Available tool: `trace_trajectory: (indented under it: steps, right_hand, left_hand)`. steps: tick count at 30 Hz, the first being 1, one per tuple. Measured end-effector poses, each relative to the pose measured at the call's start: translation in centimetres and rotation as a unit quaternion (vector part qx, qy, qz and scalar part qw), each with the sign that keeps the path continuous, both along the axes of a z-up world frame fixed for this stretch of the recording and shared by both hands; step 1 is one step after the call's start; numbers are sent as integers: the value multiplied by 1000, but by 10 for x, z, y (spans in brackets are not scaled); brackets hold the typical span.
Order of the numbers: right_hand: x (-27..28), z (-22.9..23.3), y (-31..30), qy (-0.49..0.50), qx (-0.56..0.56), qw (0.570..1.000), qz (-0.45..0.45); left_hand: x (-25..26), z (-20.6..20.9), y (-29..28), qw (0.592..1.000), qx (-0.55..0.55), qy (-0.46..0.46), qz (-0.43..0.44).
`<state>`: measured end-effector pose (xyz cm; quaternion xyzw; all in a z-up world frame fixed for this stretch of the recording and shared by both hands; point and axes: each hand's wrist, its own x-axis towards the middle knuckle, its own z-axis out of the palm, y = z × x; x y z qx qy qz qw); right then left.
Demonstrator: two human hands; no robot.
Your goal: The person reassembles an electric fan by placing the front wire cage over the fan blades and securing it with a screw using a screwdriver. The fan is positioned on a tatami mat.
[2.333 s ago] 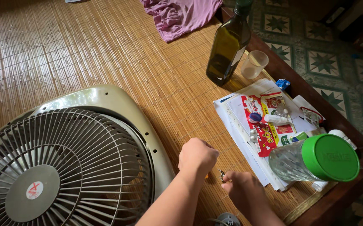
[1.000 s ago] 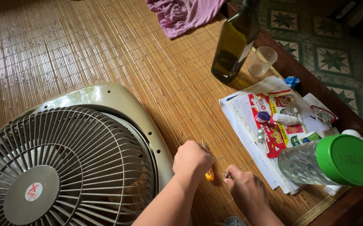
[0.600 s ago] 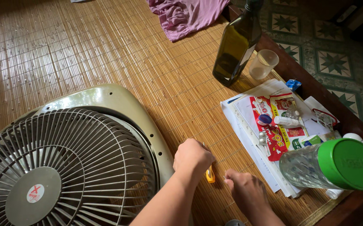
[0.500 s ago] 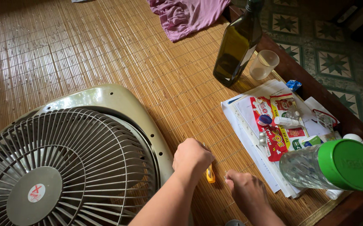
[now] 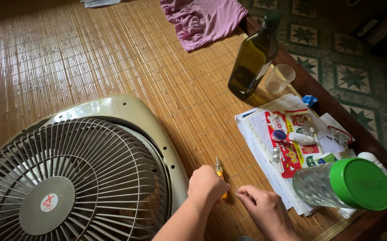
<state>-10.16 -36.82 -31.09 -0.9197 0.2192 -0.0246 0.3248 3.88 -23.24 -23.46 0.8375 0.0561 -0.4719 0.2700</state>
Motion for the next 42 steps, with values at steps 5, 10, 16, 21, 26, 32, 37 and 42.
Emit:
trace_trajectory:
  steps: [5,10,16,21,26,32,37,42]
  right_hand:
    - [11,21,5,-29,-12,999,18]
    - [21,40,12,-43,-15,999,26]
    - [32,57,15,-63,30,998,7]
    - [37,64,20,-131,80,988,10]
    - [42,60,13,1,41,996,-73]
    - [47,48,5,135,-45,986,-87]
    - [55,37,19,271,-131,952,-51]
    - [66,21,38,307,-225,924,13]
  left_hand:
    - [-6,0,-1,999,-20,-15,25]
    - [-8,1,-6,989,-64,39,125]
    - [-9,-2,2,957,-180,73,213]
    - [-5,6,6,959,-171,65,218]
    - [-2,26,11,982,-97,-29,157]
    - [1,42,12,962,-109,-23,250]
    - [2,41,21,969,-91,-66,222]
    - [6,31,29,952,-154,-66,255]
